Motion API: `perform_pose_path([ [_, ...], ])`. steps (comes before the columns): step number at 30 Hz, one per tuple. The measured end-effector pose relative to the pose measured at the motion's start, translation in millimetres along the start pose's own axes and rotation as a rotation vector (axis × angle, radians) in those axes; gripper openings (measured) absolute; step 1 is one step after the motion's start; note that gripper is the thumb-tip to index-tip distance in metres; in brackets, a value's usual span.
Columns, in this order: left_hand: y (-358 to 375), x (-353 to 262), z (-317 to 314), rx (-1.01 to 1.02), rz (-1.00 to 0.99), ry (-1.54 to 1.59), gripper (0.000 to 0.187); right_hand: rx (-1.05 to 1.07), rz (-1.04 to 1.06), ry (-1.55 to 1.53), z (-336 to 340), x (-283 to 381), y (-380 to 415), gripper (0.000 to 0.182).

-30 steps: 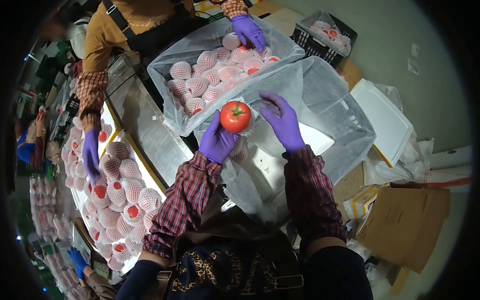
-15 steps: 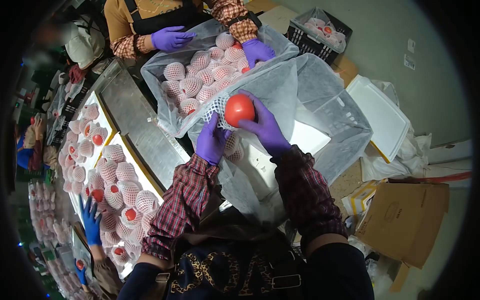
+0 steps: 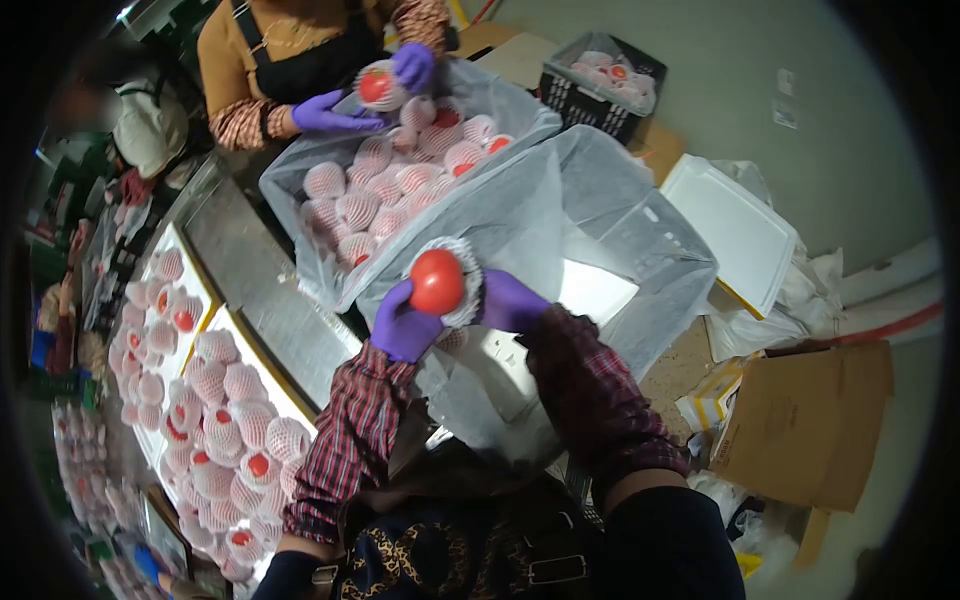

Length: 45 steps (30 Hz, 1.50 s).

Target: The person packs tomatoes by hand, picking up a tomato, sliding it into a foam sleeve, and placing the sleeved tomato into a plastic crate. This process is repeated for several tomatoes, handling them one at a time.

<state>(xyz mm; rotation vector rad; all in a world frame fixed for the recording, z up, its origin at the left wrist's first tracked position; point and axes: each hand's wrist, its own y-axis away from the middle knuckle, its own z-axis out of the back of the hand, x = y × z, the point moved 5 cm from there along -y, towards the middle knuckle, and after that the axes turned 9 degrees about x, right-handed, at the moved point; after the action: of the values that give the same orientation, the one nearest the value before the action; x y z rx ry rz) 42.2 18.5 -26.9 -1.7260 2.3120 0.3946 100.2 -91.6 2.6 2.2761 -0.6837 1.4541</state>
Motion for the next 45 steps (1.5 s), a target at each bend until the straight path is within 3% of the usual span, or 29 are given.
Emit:
perform_pose_path([
  [1, 0.0, -0.2, -1.0, 0.022, 0.002, 0.035, 0.056, 0.001, -0.172, -0.727, 5.7, -22.4, -4.0, 0.044],
  [2, 0.3, -0.9, -4.9, 0.044, 0.004, 0.070, 0.056, -0.102, -0.088, -0.567, 16.2, -17.6, -4.9, 0.040],
  [4, -3.2, -2.5, -26.5, -0.053, -0.036, -0.161, 0.051, -0.294, 0.065, -0.246, 29.8, -4.9, -2.4, 0.031],
  [7, -13.7, -3.8, -18.1, -0.230, -0.105, -0.506, 0.045, -0.507, 0.233, 0.621, 7.2, 42.5, 18.4, 0.026],
  [8, -14.5, -6.5, -9.7, -0.309, -0.093, -0.586, 0.043, -0.339, 0.401, 0.763, -6.1, 40.5, 14.7, 0.030],
  [11, -12.4, -3.0, 2.2, -0.423, -0.058, -0.601, 0.034, -0.282, 0.406, 1.255, -16.2, 38.2, 1.0, 0.040],
  [12, -14.2, -1.8, 1.7, -0.403, -0.024, -0.563, 0.034, -0.243, 0.309, 1.166, -9.5, 31.9, -3.0, 0.054],
  [15, -16.8, -4.0, 5.9, -0.406, 0.019, -0.556, 0.038, -0.234, 0.085, 0.884, 0.1, 37.0, 2.3, 0.065],
  [18, -17.1, -3.2, 11.1, -0.453, 0.044, -0.542, 0.042, -0.265, 0.165, 0.939, 16.0, 20.9, -0.8, 0.067],
  [21, -18.6, -6.1, 7.9, -0.332, -0.044, -0.461, 0.041, -0.286, 0.033, 0.484, 25.5, 17.4, -1.4, 0.061],
  [23, -15.1, -8.9, 1.3, -0.271, -0.083, -0.448, 0.040, -0.307, 0.260, 0.268, 18.8, 35.1, 2.3, 0.057],
  [26, -13.4, -6.1, -1.2, -0.205, -0.019, -0.436, 0.042, -0.355, 0.438, 0.139, 9.5, 72.5, 23.5, 0.058],
  [30, -8.3, -4.1, -11.8, -0.214, -0.020, -0.490, 0.043, -0.244, 0.508, 0.219, 17.8, 131.0, 99.6, 0.060],
  [33, -6.0, -9.2, -0.4, -0.254, -0.090, -0.518, 0.043, -0.360, 0.534, 0.271, 69.2, 177.0, 206.3, 0.060],
  [35, -3.0, -17.1, 13.4, -0.214, -0.139, -0.518, 0.043, -0.606, 0.344, 0.378, 120.5, 192.0, 296.9, 0.058],
  [36, -2.6, -16.7, 10.4, -0.237, -0.162, -0.521, 0.042, -0.641, 0.455, 0.425, 159.6, 188.0, 343.7, 0.056],
  [38, -3.1, -20.7, 9.9, -0.290, -0.186, -0.559, 0.041, -0.979, 0.270, 0.394, 209.2, 179.4, 447.7, 0.058],
  [39, -2.3, -27.3, 22.3, -0.298, -0.191, -0.611, 0.042, -1.036, 0.349, 0.401, 219.5, 179.7, 490.0, 0.054],
  [41, -0.3, -34.9, 48.5, -0.376, -0.191, -0.696, 0.043, -1.227, 0.307, 0.368, 243.3, 167.6, 574.1, 0.050],
  [42, 0.8, -25.9, 42.0, -0.507, -0.190, -0.705, 0.043, -1.258, 0.260, 0.250, 254.2, 158.3, 610.0, 0.049],
  [45, -10.8, -10.3, 64.2, -0.682, -0.176, -0.517, 0.043, -1.361, 0.191, 0.043, 274.4, 140.4, 664.5, 0.051],
])
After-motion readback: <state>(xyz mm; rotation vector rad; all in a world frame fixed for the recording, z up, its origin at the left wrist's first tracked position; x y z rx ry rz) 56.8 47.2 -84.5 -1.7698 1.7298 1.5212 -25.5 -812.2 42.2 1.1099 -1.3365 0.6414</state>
